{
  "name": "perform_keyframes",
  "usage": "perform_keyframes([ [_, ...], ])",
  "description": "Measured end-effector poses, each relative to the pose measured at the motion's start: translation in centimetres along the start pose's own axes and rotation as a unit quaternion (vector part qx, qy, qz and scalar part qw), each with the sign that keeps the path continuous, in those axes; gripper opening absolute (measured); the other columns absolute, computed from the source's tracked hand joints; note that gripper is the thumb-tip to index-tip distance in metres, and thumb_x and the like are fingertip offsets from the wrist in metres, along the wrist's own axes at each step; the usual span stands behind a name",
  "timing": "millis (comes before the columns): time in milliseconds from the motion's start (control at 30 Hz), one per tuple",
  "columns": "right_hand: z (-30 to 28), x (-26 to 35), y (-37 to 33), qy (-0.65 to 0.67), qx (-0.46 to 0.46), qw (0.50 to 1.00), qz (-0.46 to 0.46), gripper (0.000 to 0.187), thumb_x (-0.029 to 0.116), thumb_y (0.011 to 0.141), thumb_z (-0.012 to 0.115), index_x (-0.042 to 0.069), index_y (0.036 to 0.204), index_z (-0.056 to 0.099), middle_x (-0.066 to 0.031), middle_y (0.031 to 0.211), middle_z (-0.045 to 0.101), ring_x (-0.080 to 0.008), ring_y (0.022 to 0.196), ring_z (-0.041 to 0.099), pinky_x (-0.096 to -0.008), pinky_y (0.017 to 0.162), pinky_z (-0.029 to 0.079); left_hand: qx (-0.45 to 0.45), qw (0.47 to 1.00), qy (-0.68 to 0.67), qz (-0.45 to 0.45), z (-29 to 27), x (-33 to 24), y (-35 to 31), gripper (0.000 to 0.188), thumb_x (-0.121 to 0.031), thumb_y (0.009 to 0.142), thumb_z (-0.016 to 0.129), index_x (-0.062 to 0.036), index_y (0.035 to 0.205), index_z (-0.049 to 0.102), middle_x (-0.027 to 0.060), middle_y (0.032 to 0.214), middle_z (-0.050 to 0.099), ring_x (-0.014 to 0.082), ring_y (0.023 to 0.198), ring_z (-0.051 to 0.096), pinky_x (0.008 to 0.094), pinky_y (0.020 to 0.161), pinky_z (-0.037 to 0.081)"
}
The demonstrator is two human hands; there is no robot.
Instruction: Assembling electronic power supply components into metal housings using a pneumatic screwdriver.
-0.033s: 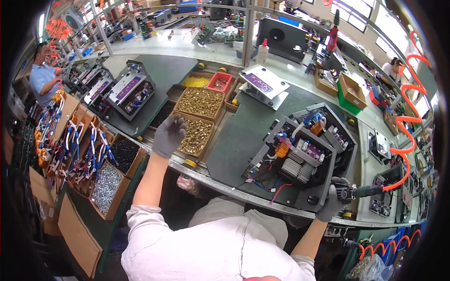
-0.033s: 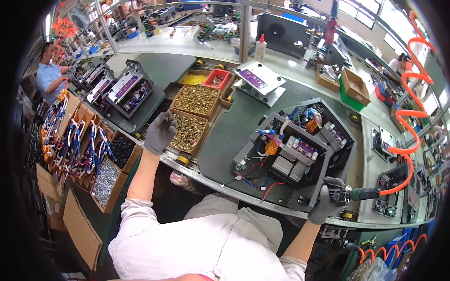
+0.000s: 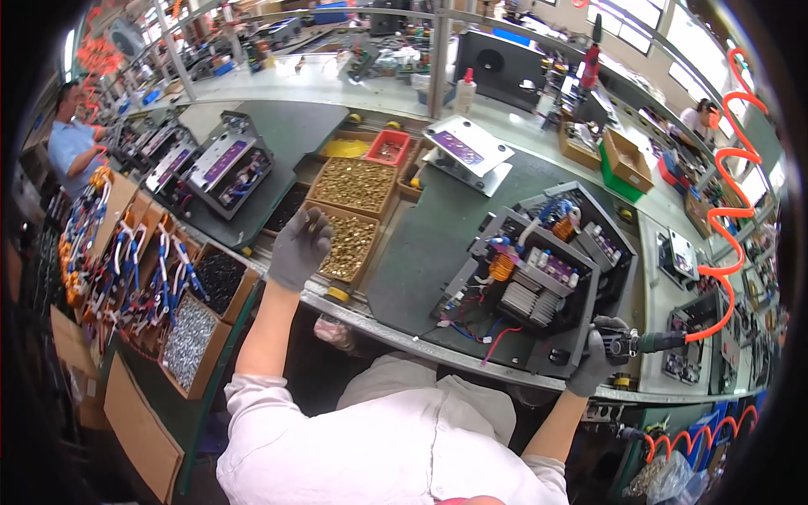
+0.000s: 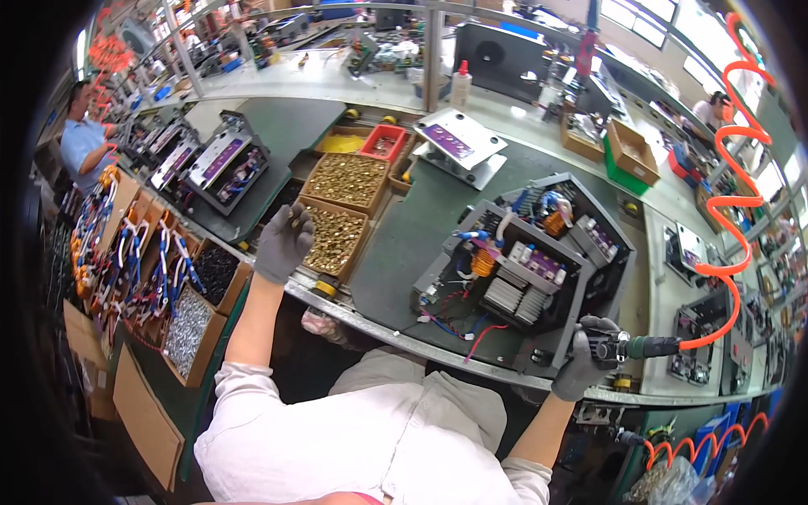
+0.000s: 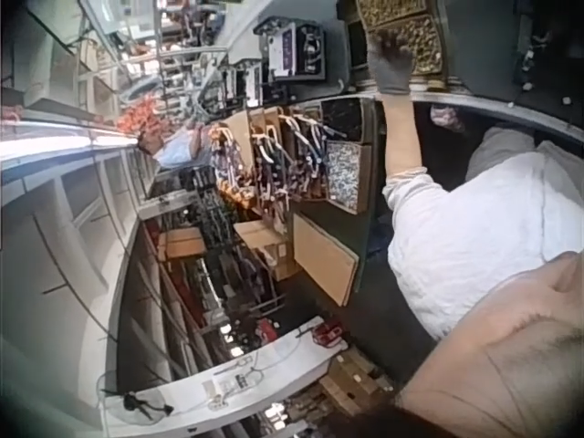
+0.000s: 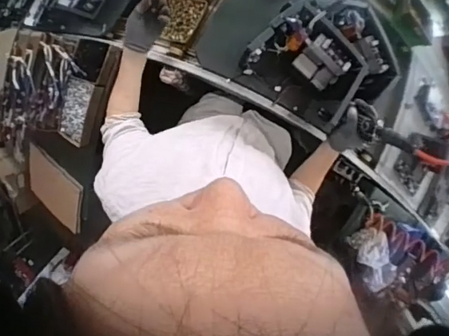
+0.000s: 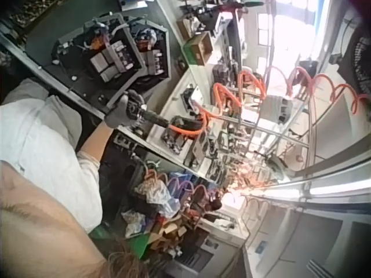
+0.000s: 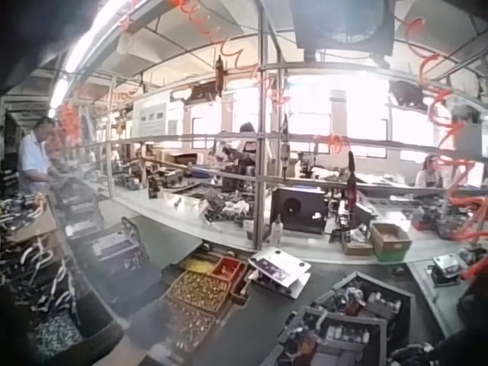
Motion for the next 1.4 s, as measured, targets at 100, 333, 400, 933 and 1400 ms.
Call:
perform_keyframes([
  [100, -0.3, 3.6, 0.1, 0.124, -0.056, 0.99, -0.039, 0.04, -0.005, 0.073, 0.067, -0.001, 0.11, 0.055, -0.014, 0.093, 0.064, -0.0209, 0.077, 0.064, -0.0295, 0.058, 0.054, 0.103, 0.987, 0.108, -0.059, 4.3, 1.7, -4.0, 0.03, -0.037, 0.097, 0.053, -0.0081, 0.099, 0.064, 0.0031, 0.071, 0.06, 0.0112, 0.051, 0.05, 0.0218, 0.043, 0.037],
  [333, 3.6, 16.1, -0.9, 0.292, 0.048, 0.922, -0.251, 0.043, -0.003, 0.085, 0.046, 0.009, 0.126, 0.051, -0.0161, 0.113, 0.06, -0.024, 0.08, 0.061, -0.034, 0.06, 0.051, 0.192, 0.879, 0.298, -0.319, 14.6, 13.2, -12.7, 0.034, -0.029, 0.099, 0.051, 0.0001, 0.115, 0.059, -0.001, 0.08, 0.056, 0.0044, 0.054, 0.042, 0.0176, 0.044, 0.031],
  [400, 3.7, 17.1, -0.6, 0.289, 0.219, 0.882, -0.301, 0.044, -0.004, 0.085, 0.045, 0.008, 0.127, 0.048, -0.0151, 0.105, 0.06, -0.0221, 0.073, 0.06, -0.0333, 0.058, 0.052, 0.205, 0.884, 0.247, -0.341, 17.5, 16.7, -13.4, 0.033, -0.03, 0.1, 0.049, -0.0011, 0.112, 0.059, -0.0009, 0.078, 0.055, 0.0045, 0.051, 0.039, 0.018, 0.043, 0.029],
  [933, 7.7, 17.3, -2.4, 0.355, 0.144, 0.881, -0.277, 0.05, -0.004, 0.074, 0.051, 0.003, 0.123, 0.049, -0.0125, 0.094, 0.058, -0.0146, 0.063, 0.056, -0.0277, 0.059, 0.049, 0.17, 0.907, -0.039, -0.385, 21.5, 22.2, -14.0, 0.031, -0.034, 0.102, 0.045, -0.0055, 0.106, 0.058, -0.0034, 0.07, 0.051, 0.0055, 0.05, 0.038, 0.0183, 0.04, 0.031],
  [1400, 11.6, 15.9, 6.4, 0.408, 0.216, 0.868, -0.181, 0.035, -0.004, 0.083, 0.057, 0.006, 0.116, 0.052, -0.016, 0.092, 0.06, -0.0222, 0.071, 0.057, -0.0353, 0.055, 0.05, 0.406, 0.438, 0.665, 0.448, 25.9, 14.3, -12.6, 0.026, -0.033, 0.073, 0.077, -0.0115, 0.083, 0.066, 0.0009, 0.066, 0.055, 0.0129, 0.061, 0.059, 0.0317, 0.052, 0.045],
])
Point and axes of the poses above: each hand's wrist, its own y-axis towards the middle knuckle, its own z-axis out of the palm, x = y × z, the point moved 7 cm from there along y, towards the middle knuckle
